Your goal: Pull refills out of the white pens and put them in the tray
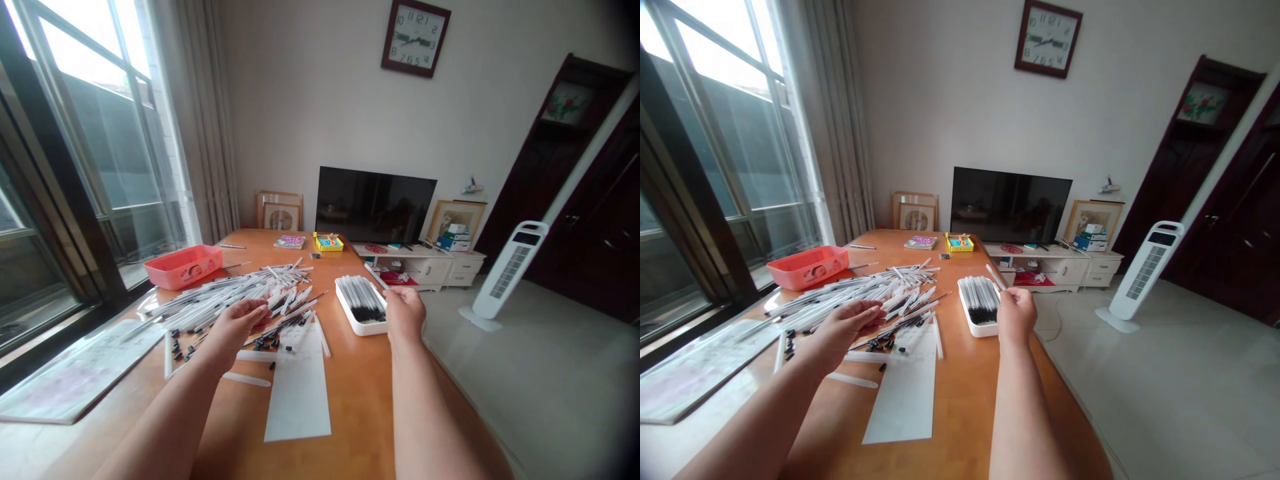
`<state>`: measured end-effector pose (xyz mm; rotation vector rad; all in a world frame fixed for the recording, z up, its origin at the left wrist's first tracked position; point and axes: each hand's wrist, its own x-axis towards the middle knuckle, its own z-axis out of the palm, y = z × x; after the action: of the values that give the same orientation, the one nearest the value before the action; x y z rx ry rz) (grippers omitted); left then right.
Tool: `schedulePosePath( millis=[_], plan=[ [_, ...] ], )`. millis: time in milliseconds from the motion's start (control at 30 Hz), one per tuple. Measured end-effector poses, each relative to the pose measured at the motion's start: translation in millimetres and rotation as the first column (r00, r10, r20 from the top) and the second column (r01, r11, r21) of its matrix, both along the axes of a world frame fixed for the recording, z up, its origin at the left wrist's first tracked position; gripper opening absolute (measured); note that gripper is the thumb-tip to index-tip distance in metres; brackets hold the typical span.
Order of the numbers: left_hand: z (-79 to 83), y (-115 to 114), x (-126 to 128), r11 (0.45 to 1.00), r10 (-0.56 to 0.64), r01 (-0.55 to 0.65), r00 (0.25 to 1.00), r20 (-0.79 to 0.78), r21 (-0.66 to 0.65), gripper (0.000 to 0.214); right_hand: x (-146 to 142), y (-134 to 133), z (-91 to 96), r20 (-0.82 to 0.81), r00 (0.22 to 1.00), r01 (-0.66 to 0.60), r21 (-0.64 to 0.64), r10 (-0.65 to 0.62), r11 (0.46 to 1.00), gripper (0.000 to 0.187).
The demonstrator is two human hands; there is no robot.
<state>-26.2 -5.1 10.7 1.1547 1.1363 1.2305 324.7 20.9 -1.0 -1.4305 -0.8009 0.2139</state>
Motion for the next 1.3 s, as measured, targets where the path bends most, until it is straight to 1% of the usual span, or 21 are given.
schedulePosePath(
  millis=[100, 200, 267, 433, 567, 667, 800, 933, 1100, 1200, 1300],
  plan=[
    [-5.1, 5, -3, 1.000, 0.018, -0.018, 0.999, -0.031, 0.017, 0.053, 5, 0, -4.4, 0.107, 0.991, 0.099, -0.164, -0.082, 0.981, 0.021],
    [-8.9, 8, -6, 0.999, 0.039, -0.038, 0.998, -0.054, 0.021, 0.055, 2, -1, -4.9, 0.202, 0.972, 0.176, -0.292, -0.119, 0.940, 0.019],
    [-9.9, 9, -6, 0.999, 0.045, -0.044, 0.997, -0.063, 0.019, 0.056, -1, -1, -5.4, 0.256, 0.959, 0.212, -0.359, -0.122, 0.909, 0.020],
    [-9.1, 10, -7, 0.999, 0.037, -0.036, 0.997, -0.065, 0.027, 0.057, -4, 0, -9.9, 0.336, 0.939, 0.235, -0.463, -0.076, 0.854, 0.021],
    [-8.6, 9, -8, 0.999, 0.025, -0.023, 0.997, -0.075, 0.036, 0.055, -2, 2, -13.4, 0.360, 0.932, 0.230, -0.490, -0.046, 0.841, 0.024],
    [-8.6, 9, -8, 0.999, 0.028, -0.025, 0.997, -0.072, 0.032, 0.055, -1, 2, -16.4, 0.365, 0.930, 0.219, -0.485, -0.031, 0.847, 0.024],
    [-6.9, 8, -7, 0.999, 0.043, -0.040, 0.996, -0.084, 0.034, 0.053, 2, 4, -20.7, 0.358, 0.933, 0.210, -0.453, -0.039, 0.867, 0.024],
    [-3.4, 7, -8, 0.996, 0.079, -0.076, 0.993, -0.084, 0.041, 0.052, 5, 6, -22.8, 0.341, 0.938, 0.207, -0.390, -0.068, 0.897, 0.026],
    [-1.1, 9, -15, 0.988, 0.151, -0.149, 0.988, -0.029, 0.049, 0.049, 3, 7, -19.1, 0.308, 0.945, 0.206, -0.299, -0.110, 0.932, 0.028],
    [-0.5, 12, -23, 0.972, 0.227, -0.227, 0.974, 0.014, 0.054, 0.046, -5, 6, -14.0, 0.309, 0.944, 0.183, -0.214, -0.111, 0.960, 0.028],
    [1.3, 13, -32, 0.948, 0.308, -0.309, 0.951, 0.029, 0.071, 0.041, -21, 2, -8.7, 0.336, 0.937, 0.120, -0.063, -0.092, 0.991, 0.027]
  ],
)
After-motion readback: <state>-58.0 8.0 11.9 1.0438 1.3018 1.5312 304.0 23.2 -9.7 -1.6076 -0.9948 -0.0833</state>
